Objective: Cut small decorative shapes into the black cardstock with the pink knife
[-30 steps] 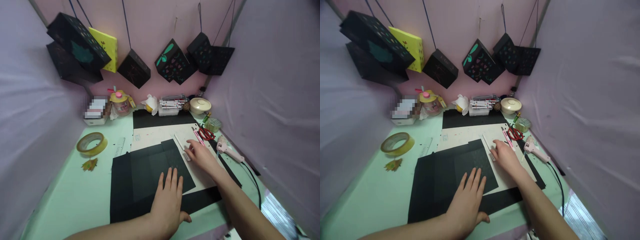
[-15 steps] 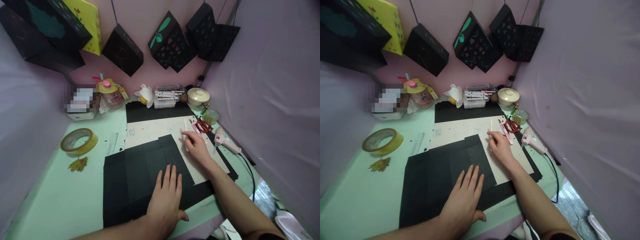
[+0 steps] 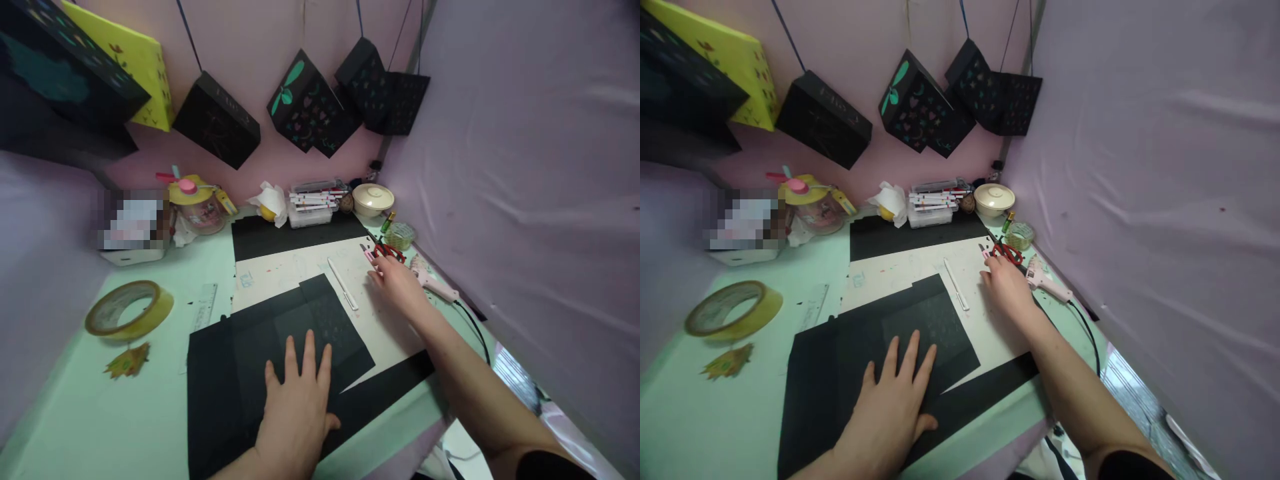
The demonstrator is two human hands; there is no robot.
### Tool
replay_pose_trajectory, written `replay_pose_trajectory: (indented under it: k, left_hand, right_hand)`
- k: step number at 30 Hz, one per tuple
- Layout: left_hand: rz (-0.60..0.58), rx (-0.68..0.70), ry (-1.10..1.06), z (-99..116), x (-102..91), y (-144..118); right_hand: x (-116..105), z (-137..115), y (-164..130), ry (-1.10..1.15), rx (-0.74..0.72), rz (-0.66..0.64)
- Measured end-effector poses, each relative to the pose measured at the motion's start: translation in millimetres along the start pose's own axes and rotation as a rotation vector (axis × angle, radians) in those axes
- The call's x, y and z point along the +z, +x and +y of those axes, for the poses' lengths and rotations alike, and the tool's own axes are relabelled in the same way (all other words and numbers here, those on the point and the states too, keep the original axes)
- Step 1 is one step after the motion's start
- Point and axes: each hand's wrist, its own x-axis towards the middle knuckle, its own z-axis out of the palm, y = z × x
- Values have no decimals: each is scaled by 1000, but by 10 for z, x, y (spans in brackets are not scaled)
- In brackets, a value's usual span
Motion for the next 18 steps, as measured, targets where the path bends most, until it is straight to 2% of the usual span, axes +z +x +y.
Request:
replay_pose_trajectory:
  k: [3, 5, 6, 8, 10, 13, 15, 18]
  left_hand:
    - [-107, -56, 41, -144, -199, -56]
    - [-183, -104, 53, -353, -385, -65]
    - [-176, -129, 57, -495, -468, -64]
    - [-78, -228, 77, -830, -576, -61]
    - [5, -337, 107, -1170, -587, -72]
    - [-37, -394, 27, -1537, -489, -116]
    - [-29, -394, -35, -1653, -419, -138]
    - [-2, -414, -143, -1718, -361, -128]
  right_hand:
    - [-8, 111, 126, -111, 77, -99]
    - [22, 124, 176, -118, 105, -123]
    - [36, 117, 187, -118, 115, -129]
    - [44, 91, 177, -118, 123, -135]
    - [20, 68, 127, -107, 112, -123]
    - [-41, 54, 6, -12, 50, -28]
    - [-64, 36, -79, 166, -23, 16]
    - [-41, -51, -181, 603, -115, -54]
